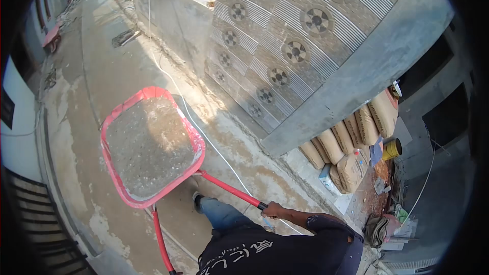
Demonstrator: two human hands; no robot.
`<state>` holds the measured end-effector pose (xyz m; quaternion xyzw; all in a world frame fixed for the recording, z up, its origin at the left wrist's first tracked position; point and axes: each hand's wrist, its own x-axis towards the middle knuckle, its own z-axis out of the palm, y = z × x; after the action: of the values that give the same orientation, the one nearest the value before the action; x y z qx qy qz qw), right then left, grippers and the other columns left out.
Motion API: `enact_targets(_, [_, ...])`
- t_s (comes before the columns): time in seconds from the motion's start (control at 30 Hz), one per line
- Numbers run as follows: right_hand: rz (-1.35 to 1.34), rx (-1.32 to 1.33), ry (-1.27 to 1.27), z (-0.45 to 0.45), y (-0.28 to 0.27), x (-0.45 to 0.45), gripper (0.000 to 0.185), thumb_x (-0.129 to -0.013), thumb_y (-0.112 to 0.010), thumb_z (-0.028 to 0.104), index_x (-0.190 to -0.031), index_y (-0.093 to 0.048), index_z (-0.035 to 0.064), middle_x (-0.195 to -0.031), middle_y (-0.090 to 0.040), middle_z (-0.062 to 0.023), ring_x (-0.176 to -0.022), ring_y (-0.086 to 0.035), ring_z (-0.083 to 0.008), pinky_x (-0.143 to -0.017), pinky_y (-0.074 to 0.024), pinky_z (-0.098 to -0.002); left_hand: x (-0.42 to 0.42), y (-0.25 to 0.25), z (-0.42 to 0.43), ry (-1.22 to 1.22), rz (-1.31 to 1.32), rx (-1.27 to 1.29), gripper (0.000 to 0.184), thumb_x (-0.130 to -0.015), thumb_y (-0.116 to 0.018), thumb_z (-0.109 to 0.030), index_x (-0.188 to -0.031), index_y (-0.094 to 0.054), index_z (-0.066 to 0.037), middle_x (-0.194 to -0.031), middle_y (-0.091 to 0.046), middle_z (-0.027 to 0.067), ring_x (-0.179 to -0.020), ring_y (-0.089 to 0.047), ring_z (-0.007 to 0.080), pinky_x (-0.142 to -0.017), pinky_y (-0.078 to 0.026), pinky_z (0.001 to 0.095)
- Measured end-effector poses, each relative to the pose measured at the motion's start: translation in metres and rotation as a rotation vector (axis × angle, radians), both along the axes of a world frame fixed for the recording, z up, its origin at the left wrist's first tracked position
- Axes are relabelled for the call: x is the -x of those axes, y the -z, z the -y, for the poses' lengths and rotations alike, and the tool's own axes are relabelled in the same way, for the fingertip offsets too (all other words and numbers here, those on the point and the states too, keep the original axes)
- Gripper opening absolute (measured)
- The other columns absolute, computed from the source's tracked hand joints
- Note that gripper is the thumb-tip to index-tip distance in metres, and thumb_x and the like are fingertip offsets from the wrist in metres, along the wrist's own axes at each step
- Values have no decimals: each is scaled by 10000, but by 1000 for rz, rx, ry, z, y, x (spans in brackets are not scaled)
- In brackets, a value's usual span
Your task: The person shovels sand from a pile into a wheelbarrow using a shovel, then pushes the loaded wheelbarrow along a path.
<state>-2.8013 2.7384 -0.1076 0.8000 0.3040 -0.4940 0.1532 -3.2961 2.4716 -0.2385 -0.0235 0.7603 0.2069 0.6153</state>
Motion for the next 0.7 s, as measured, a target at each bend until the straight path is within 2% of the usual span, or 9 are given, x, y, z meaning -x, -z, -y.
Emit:
enact_targets(0.03, [39,30,4,-3,1,-14,216,-535,-659,243,-576,-566,52,-517,-530,-61,-416,-491,-155,-389,-391,-280,-14,4,4,-81,-15,-59,217,-782,-573,-229,-766,-635,-21,-468,-386,1,-382,-324,121,-362,-283,293])
enact_targets(0.07, [32,23,16,-4,-8,-29,210,-547,-658,231,-594,-574,44,-531,-539,-62,-421,-495,-152,-389,-390,-277,-33,6,8,208,-139,17,297,-794,-565,-295,-964,-660,-70,-481,-402,15,-383,-333,136,-376,-329,303])
enact_targets(0.1, [53,26,33,-3,-18,-37,198,-570,-660,208,-615,-581,33,-542,-543,-64,-424,-497,-145,-389,-391,-277,-43,-5,-5,147,-159,26,297,-794,-565,-295,-964,-660,-70,-481,-402,15,-383,-333,136,-376,-329,303])
enact_targets(0.17, [99,-4,53,-32,-10,-58,188,-583,-668,176,-627,-581,15,-549,-542,-61,-422,-495,-139,-382,-390,-274,-69,-58,-57,262,-188,149,199,-599,-710,-114,-678,-559,-10,-524,-509,57,-401,-481,158,-366,-373,306])
enact_targets(0.3, [115,-3,21,-84,-31,-66,186,-575,-684,123,-628,-568,-12,-549,-533,-66,-401,-482,-142,-354,-380,-274,-98,-39,-80,7,-93,155,219,-613,-720,-140,-660,-564,6,-506,-527,75,-377,-510,176,-338,-398,311])
enact_targets(0.37, [44,-41,25,-106,-28,-69,168,-577,-690,83,-621,-545,10,-525,-494,-47,-380,-452,-134,-330,-337,-269,-100,-38,-107,51,-69,209,231,-610,-734,-141,-679,-560,-7,-536,-526,66,-412,-502,153,-364,-388,305])
enact_targets(0.5, [112,-18,9,-116,-40,-77,209,-555,-700,110,-646,-557,-13,-526,-514,-68,-391,-479,-142,-343,-369,-276,-115,-39,-112,97,-49,272,227,-603,-730,-168,-679,-585,-12,-529,-551,70,-407,-527,150,-364,-407,299])
enact_targets(0.57, [112,-95,-13,-189,-28,-67,203,-555,-700,118,-639,-560,-2,-525,-510,-64,-392,-478,-141,-343,-361,-265,-117,-21,-167,9,-85,142,233,-611,-721,-179,-673,-591,3,-550,-566,71,-410,-526,149,-382,-414,298])
enact_targets(0.7, [84,-103,-22,-241,-33,-52,194,-577,-698,104,-639,-544,3,-537,-500,-53,-396,-467,-132,-339,-352,-265,-111,-6,-206,28,-67,133,237,-613,-719,-185,-668,-589,5,-546,-563,70,-415,-527,148,-386,-413,299])
